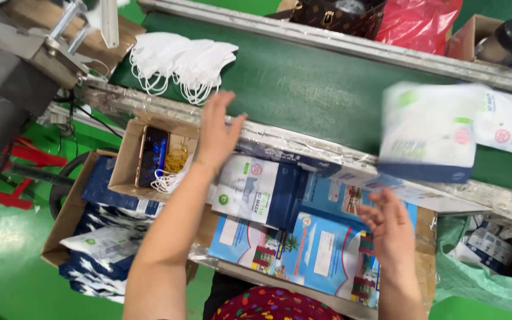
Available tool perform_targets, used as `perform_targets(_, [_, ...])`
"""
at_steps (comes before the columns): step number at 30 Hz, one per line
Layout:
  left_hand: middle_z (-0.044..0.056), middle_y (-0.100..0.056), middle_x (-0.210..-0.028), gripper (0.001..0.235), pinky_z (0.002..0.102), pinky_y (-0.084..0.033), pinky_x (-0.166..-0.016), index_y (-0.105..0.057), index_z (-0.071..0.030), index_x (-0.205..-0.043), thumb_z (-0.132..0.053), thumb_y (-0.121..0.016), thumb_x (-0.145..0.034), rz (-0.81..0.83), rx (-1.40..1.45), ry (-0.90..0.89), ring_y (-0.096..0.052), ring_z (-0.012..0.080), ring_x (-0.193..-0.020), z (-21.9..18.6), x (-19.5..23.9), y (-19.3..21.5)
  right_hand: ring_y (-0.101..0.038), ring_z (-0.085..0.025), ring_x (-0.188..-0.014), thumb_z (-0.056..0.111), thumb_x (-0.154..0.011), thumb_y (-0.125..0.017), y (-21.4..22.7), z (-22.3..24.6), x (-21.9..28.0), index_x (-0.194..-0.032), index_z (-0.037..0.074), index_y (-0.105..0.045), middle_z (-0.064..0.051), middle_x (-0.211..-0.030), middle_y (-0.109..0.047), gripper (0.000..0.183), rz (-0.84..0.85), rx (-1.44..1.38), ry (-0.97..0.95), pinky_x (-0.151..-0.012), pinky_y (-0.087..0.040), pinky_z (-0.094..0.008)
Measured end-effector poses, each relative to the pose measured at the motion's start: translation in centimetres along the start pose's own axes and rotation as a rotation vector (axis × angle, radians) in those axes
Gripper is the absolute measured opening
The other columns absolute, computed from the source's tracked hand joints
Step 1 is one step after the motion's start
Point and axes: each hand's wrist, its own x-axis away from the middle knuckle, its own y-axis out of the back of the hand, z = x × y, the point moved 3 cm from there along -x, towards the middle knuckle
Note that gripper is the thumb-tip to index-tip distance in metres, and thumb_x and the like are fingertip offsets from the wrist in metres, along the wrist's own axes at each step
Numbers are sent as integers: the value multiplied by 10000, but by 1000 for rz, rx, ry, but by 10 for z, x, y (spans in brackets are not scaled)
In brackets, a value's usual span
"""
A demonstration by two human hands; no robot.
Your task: The person is seen packing face masks into their plastic packaging.
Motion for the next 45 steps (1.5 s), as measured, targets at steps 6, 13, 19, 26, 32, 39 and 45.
perform_targets(6, [358,-233,-1597,1069,590,-189,-1177,-282,-6,-1555,-412,-833,-734,216,-623,198,-206,529,-1481,57,-93,0,-697,-241,-988,169,-1034,-522,17,-61,0,-1326,-32,-609,-157,-1162,-717,365,118,215,-163,-883,-554,-363])
perform_targets(13, [201,-620,-1396,521,518,-481,-1051,-508,-147,-1561,-179,-575,-1045,387,-690,252,-620,383,-1258,153,-90,-43,-701,-218,-980,154,-1004,-571,10,-56,5,-1293,-37,-650,-163,-1142,-728,356,127,294,-204,-880,-559,-357])
perform_targets(19, [124,-744,-1160,342,374,-557,-922,-632,-45,-1324,-177,-640,-1009,395,535,436,-713,241,-1032,4,-50,-22,-695,-245,-1081,189,-987,-605,-3,-47,1,-1318,-28,-640,-164,-1189,-729,397,187,365,-153,-968,-533,-376])
perform_targets(26, [40,-682,-1292,467,314,-515,-1021,-555,-4,-1425,-166,-648,-997,907,1249,536,-627,116,-1165,-105,92,-75,-465,-283,-1441,495,-872,-716,-40,-16,5,-1623,47,-267,-139,-1587,-451,983,492,-113,-35,-1134,-392,-425])
perform_targets(32, [32,-679,-1271,462,298,-497,-1000,-556,5,-1425,-183,-643,-1012,1001,1293,565,-607,103,-1139,-117,136,-93,-378,-275,-1464,262,-845,-720,-29,-12,12,-1616,45,-200,-158,-1585,-374,954,300,378,132,-1182,-319,-398])
perform_targets(39, [152,-530,-1459,672,375,-405,-1158,-395,11,-1542,-239,-681,-987,812,944,286,-497,231,-1357,-115,138,-98,-593,-231,-1254,122,-915,-668,-23,-38,21,-1491,14,-434,-181,-1408,-600,632,183,100,-236,-1046,-473,-396])
perform_targets(45, [259,-210,-1677,1113,621,-92,-1256,-126,14,-1612,-282,-819,-793,525,363,-236,-144,452,-1578,-139,113,-65,-668,-219,-1189,132,-919,-728,-15,-45,24,-1395,66,-554,-134,-1316,-687,511,121,812,186,-1022,-513,-353])
